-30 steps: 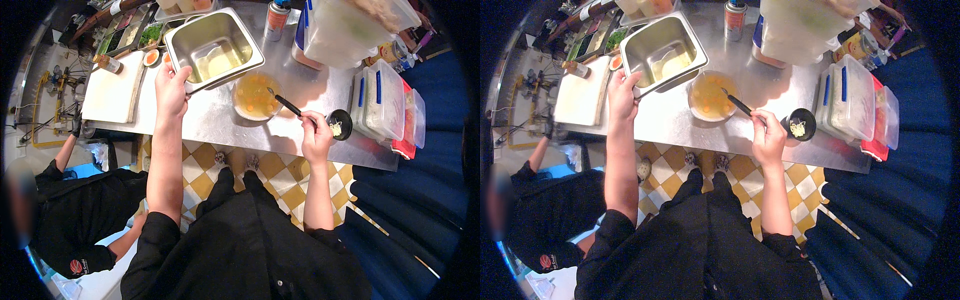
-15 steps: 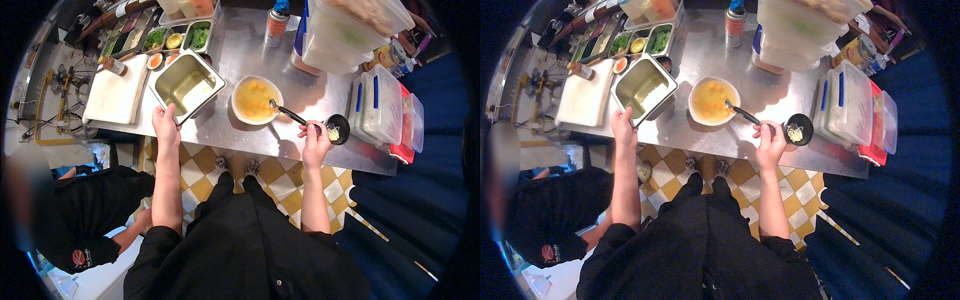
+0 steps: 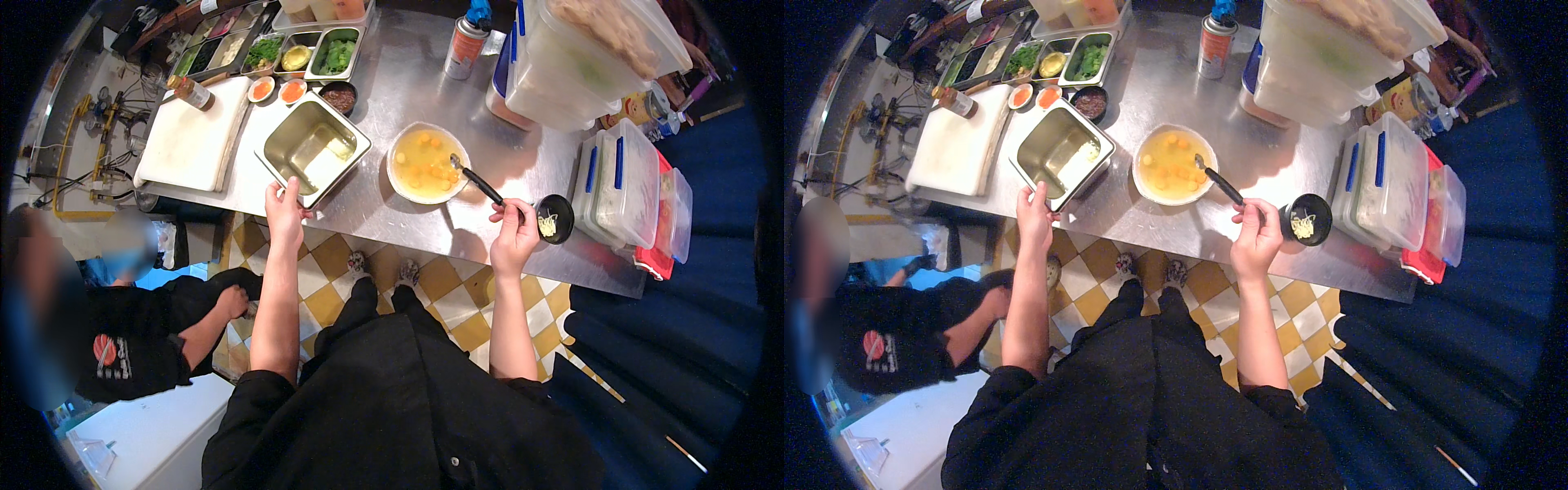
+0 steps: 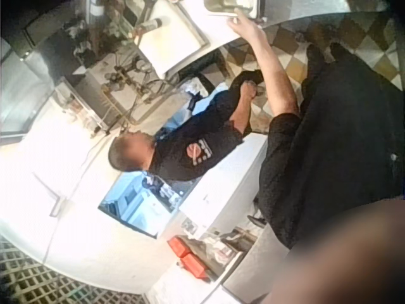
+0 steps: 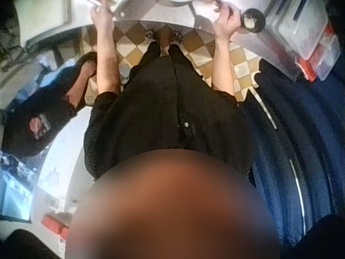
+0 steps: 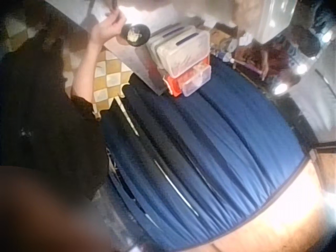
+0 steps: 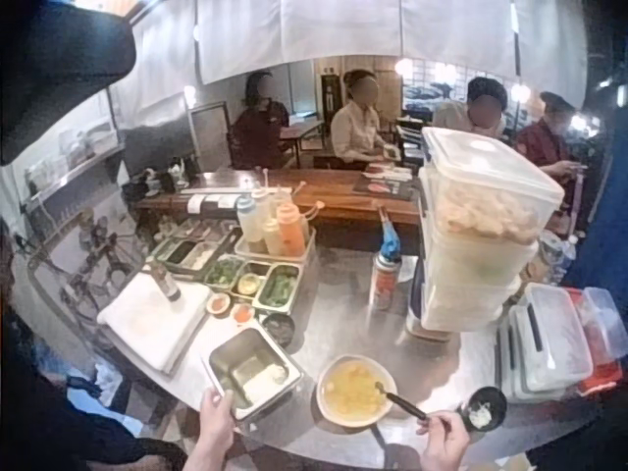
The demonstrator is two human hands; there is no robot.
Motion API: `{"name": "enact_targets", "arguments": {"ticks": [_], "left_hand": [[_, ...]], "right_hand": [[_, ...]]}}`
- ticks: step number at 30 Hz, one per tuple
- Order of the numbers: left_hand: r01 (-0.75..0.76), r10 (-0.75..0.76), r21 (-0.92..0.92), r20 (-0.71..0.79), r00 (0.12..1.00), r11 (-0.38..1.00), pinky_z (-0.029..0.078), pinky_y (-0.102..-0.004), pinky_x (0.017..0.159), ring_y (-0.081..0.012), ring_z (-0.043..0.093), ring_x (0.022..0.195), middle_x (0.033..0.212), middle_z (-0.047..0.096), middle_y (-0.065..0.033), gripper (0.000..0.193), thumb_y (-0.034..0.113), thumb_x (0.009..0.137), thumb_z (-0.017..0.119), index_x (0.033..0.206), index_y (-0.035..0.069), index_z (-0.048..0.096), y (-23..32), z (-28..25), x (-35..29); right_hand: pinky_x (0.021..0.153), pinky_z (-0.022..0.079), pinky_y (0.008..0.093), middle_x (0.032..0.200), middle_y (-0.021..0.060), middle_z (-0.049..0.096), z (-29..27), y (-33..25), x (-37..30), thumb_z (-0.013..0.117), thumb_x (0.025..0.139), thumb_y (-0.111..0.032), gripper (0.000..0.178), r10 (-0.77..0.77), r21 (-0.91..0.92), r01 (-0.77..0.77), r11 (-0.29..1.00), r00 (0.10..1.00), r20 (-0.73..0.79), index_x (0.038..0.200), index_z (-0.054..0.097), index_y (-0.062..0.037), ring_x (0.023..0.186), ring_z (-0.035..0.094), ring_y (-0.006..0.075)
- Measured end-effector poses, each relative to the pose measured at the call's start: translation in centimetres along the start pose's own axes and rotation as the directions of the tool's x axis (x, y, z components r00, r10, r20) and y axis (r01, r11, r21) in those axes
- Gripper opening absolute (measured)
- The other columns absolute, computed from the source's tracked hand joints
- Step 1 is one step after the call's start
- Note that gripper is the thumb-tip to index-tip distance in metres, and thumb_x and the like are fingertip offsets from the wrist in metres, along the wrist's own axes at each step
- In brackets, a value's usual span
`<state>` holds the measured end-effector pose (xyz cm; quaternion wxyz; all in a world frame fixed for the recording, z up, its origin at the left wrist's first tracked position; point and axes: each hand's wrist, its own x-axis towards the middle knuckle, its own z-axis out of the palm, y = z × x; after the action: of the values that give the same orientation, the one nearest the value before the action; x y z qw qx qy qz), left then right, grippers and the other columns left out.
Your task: The person assembles and finishes seafood dishes at a kitchen counter. They use a culinary torch to sear scallops, sprinkle salt and toppings on oysters, and handle various containers of ingredients. A coworker slices meat nearby while the person plates and garnishes the seafood.
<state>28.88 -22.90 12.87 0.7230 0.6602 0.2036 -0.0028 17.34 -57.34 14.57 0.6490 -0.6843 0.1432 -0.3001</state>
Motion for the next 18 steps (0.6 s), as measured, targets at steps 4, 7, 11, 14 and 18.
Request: {"name": "enact_targets", "arguments": {"ticks": [4, 7, 11, 14, 18], "left_hand": [[0.015, -0.070, -0.225, -0.240, 0.968, 0.974, 0.038, -0.0259, 0.040, -0.0151, 0.052, 0.050, 0.089, 0.060, -0.0110, 0.028, 0.032, 0.101, 0.049, 0.103, 0.004, 0.048, -1.2, -1.0, -3.1], [0.070, -0.071, -0.067, -0.014, 0.997, 0.995, 0.035, -0.0239, 0.039, -0.0078, 0.048, 0.049, 0.074, 0.055, -0.0022, 0.007, 0.011, 0.096, 0.053, 0.091, 0.007, 0.053, -4.2, -0.1, -8.1], [0.117, -0.118, -0.214, 0.010, 0.993, 0.970, 0.041, -0.0258, 0.047, -0.0110, 0.051, 0.055, 0.082, 0.054, -0.0044, 0.008, 0.015, 0.096, 0.052, 0.095, 0.008, 0.049, -3.6, 1.8, -9.2], [0.026, -0.092, -0.330, -0.187, 0.978, 0.944, 0.045, -0.0309, 0.055, -0.0150, 0.053, 0.062, 0.091, 0.053, -0.0062, 0.014, 0.020, 0.096, 0.052, 0.101, 0.008, 0.046, -2.2, 1.6, -6.6], [0.073, -0.127, -0.382, -0.119, 0.985, 0.921, 0.043, -0.0267, 0.051, -0.0116, 0.053, 0.059, 0.081, 0.052, -0.0025, 0.011, 0.018, 0.095, 0.053, 0.097, 0.009, 0.048, -1.9, 1.0, -6.2]], "right_hand": [[0.065, 0.049, 0.0230, 0.091, 0.0105, 0.067, 0.0, -0.3, -0.2, 0.053, 0.102, -0.012, 0.014, 0.063, 0.076, -0.058, 0.995, 0.996, -0.061, 0.105, 0.058, 0.0007, 0.071, 0.061, 0.0103], [0.061, 0.046, 0.0217, 0.091, 0.0109, 0.067, -0.5, -0.2, 0.1, 0.052, 0.103, -0.013, 0.014, 0.120, 0.073, -0.116, 0.991, 0.991, -0.053, 0.105, 0.057, 0.0001, 0.069, 0.061, 0.0099], [0.062, 0.046, 0.0224, 0.092, 0.0120, 0.066, -0.4, -1.4, -0.6, 0.051, 0.102, -0.010, 0.013, -0.043, 0.010, 0.043, 0.999, 0.999, -0.032, 0.105, 0.057, 0.0012, 0.068, 0.060, 0.0109], [0.066, 0.049, 0.0239, 0.093, 0.0124, 0.064, -0.3, -1.3, -0.7, 0.052, 0.101, -0.007, 0.011, -0.081, -0.019, 0.081, 0.997, 0.997, -0.007, 0.105, 0.057, 0.0026, 0.069, 0.060, 0.0118], [0.068, 0.051, 0.0249, 0.095, 0.0121, 0.063, -0.4, -2.3, -0.3, 0.052, 0.101, -0.005, 0.011, -0.063, -0.060, 0.066, 0.996, 0.996, 0.058, 0.103, 0.057, 0.0042, 0.072, 0.062, 0.0126]]}}
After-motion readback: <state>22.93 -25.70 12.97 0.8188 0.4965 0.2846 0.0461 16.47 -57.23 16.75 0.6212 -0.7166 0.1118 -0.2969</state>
